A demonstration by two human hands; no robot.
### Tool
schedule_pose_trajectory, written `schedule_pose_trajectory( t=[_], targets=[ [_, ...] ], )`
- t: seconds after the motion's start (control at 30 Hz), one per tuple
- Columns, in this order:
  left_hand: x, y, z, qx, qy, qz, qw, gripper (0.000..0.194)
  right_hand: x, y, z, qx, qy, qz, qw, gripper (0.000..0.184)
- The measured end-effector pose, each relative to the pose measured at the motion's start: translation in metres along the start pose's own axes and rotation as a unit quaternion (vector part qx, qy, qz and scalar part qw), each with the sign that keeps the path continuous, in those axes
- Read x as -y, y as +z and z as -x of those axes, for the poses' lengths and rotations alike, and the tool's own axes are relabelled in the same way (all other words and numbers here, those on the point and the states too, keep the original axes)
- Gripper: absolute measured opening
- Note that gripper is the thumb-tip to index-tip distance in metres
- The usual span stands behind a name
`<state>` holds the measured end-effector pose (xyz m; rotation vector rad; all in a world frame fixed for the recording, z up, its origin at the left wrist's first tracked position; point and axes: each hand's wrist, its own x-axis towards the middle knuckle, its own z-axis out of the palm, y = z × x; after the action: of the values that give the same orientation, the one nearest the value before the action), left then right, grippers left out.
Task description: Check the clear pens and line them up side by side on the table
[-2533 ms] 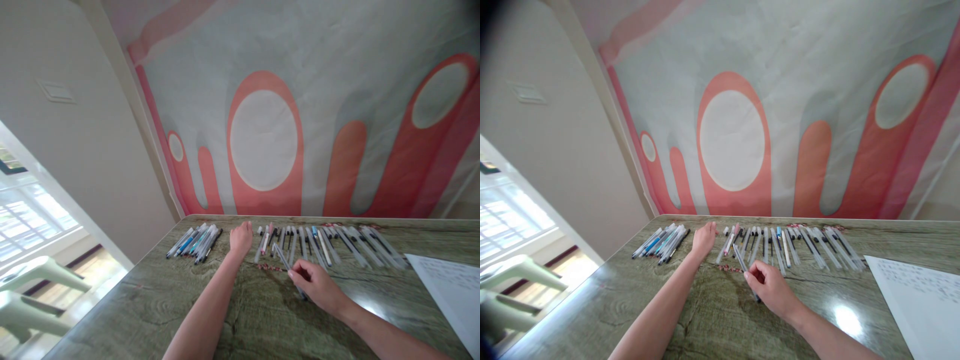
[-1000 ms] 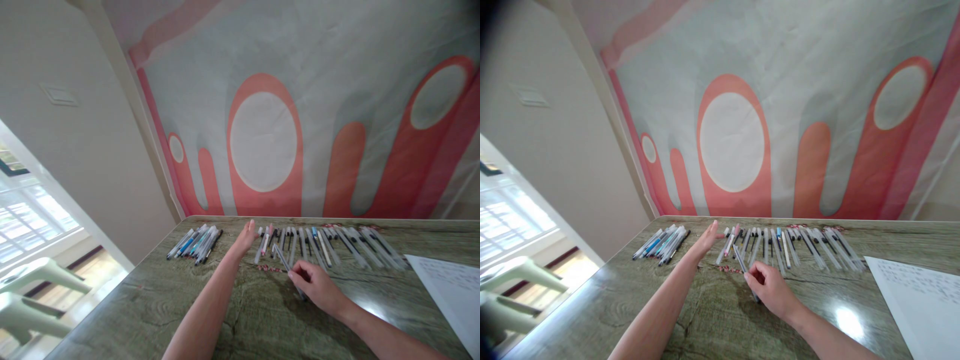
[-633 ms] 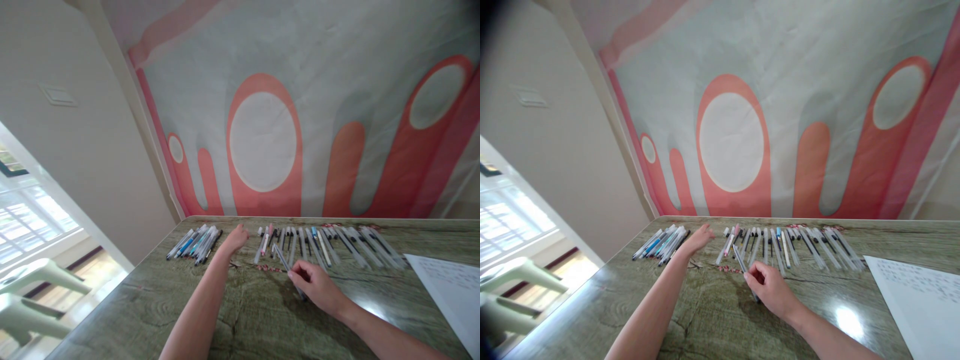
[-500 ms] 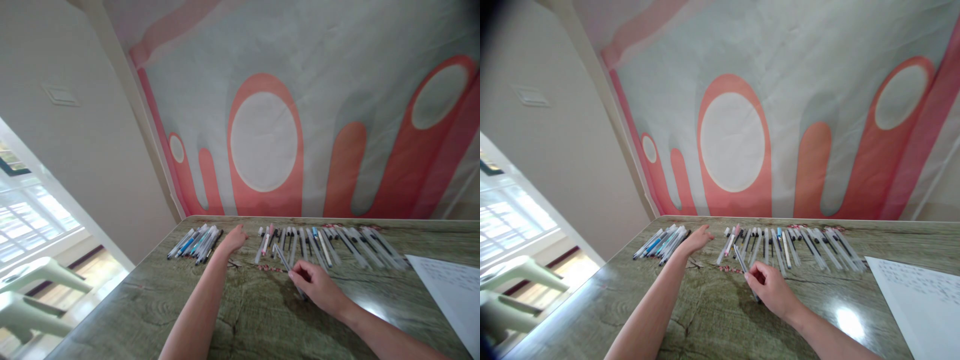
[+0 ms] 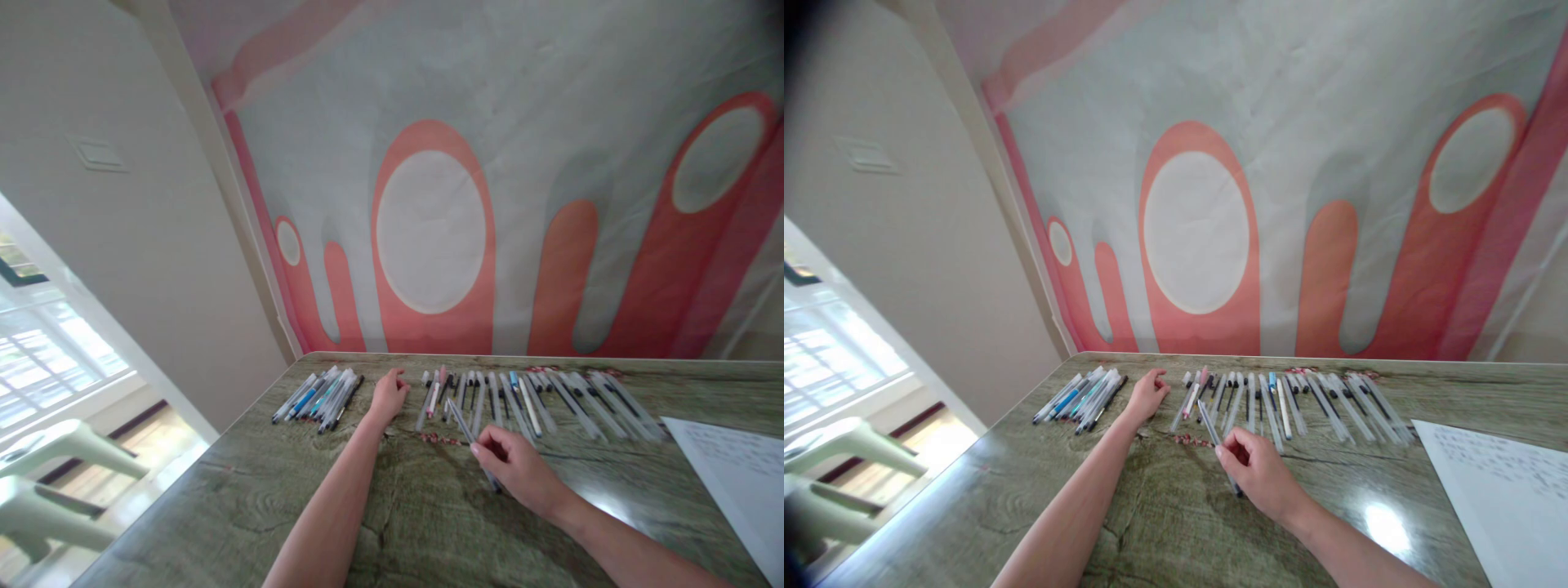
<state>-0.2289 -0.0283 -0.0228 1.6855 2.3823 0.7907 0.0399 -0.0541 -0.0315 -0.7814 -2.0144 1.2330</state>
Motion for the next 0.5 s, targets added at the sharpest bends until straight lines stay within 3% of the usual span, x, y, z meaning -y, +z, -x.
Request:
schedule_pose_trajectory(
  t=[0.37,0.5],
  targets=[
    [0.0055,0.0069,-0.0007,-0.033,0.028,-0.039,0.998,0.037,0.0006,0.0000,0.0004,0.006,0.001,0.011,1.000,0.023],
    [0.0076,0.0101,-0.0007,-0.025,0.010,-0.034,0.999,0.037,0.0021,0.0000,0.0010,0.008,0.002,0.005,1.000,0.023]
  ],
)
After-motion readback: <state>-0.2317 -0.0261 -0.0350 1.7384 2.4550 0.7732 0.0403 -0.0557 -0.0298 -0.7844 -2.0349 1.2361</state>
